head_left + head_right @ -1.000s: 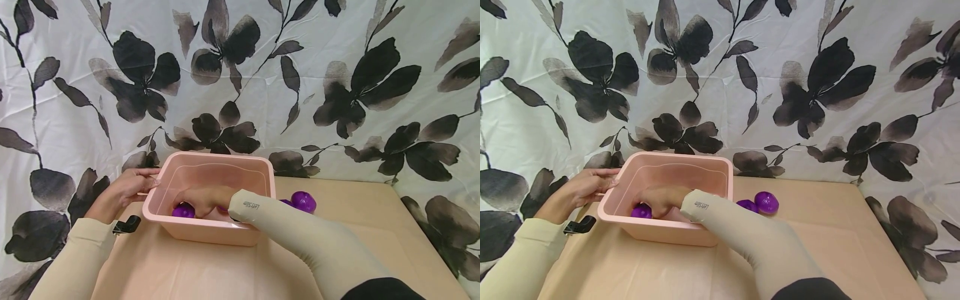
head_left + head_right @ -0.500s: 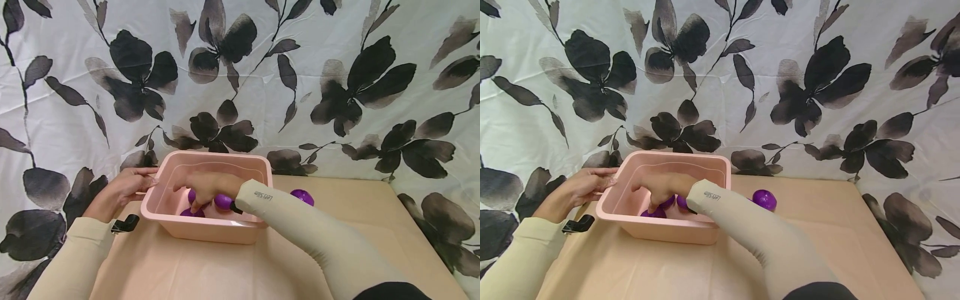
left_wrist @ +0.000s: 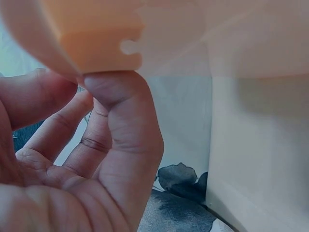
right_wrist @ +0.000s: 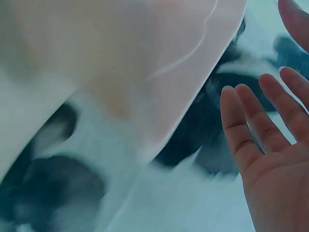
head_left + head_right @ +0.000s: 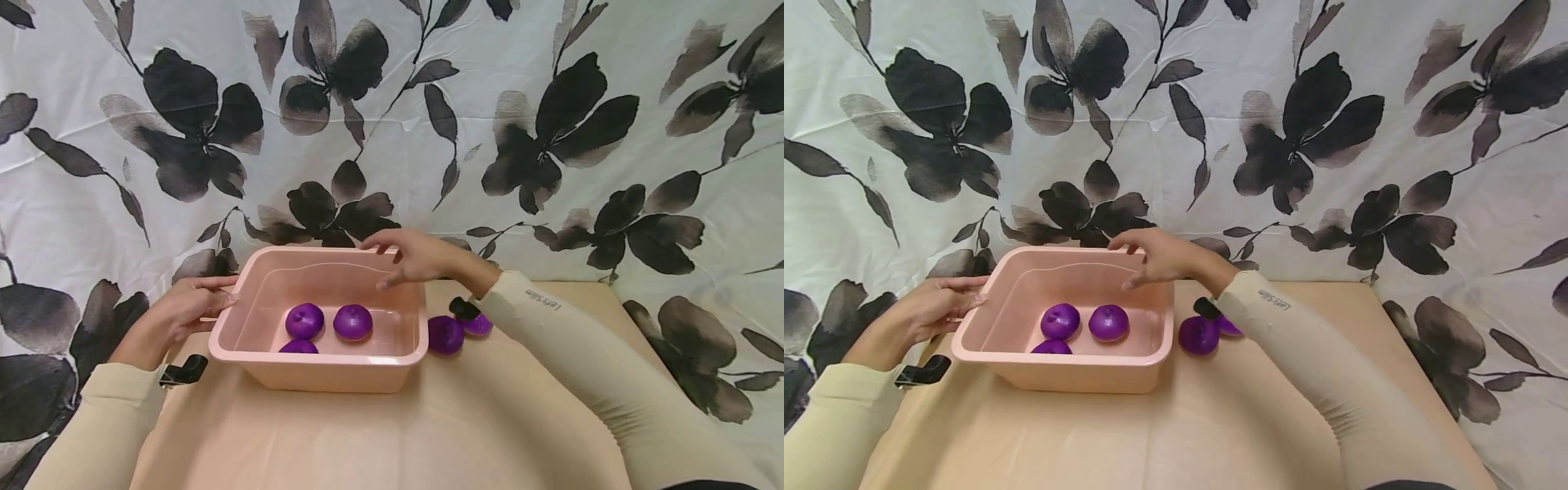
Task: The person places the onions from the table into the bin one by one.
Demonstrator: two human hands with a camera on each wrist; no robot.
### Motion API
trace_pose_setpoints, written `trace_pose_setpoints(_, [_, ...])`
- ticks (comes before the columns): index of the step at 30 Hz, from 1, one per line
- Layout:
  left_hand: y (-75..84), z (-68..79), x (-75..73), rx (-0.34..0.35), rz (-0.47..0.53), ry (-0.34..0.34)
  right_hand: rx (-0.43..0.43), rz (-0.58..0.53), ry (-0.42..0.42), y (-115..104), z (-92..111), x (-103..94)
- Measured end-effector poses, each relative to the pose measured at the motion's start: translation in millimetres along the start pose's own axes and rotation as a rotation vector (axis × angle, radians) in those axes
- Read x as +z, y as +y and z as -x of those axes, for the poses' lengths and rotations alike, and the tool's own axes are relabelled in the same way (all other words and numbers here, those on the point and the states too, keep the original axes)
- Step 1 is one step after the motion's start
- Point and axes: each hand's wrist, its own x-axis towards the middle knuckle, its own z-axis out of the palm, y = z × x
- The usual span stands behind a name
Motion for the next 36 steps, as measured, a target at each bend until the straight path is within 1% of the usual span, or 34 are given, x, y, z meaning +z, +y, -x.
trace_pose_setpoints(3, [0.0,1.8,-0.2,-0.001,0.007,0.003,0.021,-0.033,0.076,30.0,25.3,-6.4])
trace_pose_setpoints(6, [0.8,2.5,0.8,-0.004,0.010,0.005,0.061,-0.047,0.141,60.1,53.3,-7.5])
trace_pose_setpoints(7, [0.4,2.7,0.6,-0.005,0.012,0.007,0.077,-0.052,0.158,71.1,61.3,-6.0])
trace_pose_setpoints(9, [0.0,2.9,0.3,-0.008,0.008,0.013,0.141,-0.047,0.178,91.0,77.5,-0.8])
trace_pose_setpoints(12, [-0.4,2.7,0.2,-0.011,0.001,0.019,0.224,-0.074,0.196,122.4,100.2,13.4])
trace_pose_setpoints(14, [-0.5,2.1,0.6,-0.010,0.000,0.020,0.275,-0.108,0.203,142.7,113.9,26.8])
trace_pose_setpoints(16, [-0.5,1.4,1.0,-0.010,-0.002,0.022,0.304,-0.148,0.212,160.0,125.5,41.6])
trace_pose_setpoints(18, [-0.2,1.2,1.6,-0.011,-0.004,0.025,0.323,-0.178,0.216,172.7,134.9,55.7])
trace_pose_setpoints(21, [0.2,1.3,2.4,-0.014,-0.010,0.029,0.351,-0.218,0.230,184.6,143.3,73.5])
trace_pose_setpoints(25, [-0.4,1.1,1.9,-0.016,-0.011,0.030,0.387,-0.233,0.269,193.3,145.8,87.7])
trace_pose_setpoints(32, [0.2,1.3,1.7,-0.027,-0.006,0.034,0.425,-0.238,0.326,201.3,145.8,100.0])
trace_pose_setpoints(36, [2.3,1.5,2.5,-0.025,0.005,0.033,0.413,-0.227,0.354,202.3,147.9,101.1])
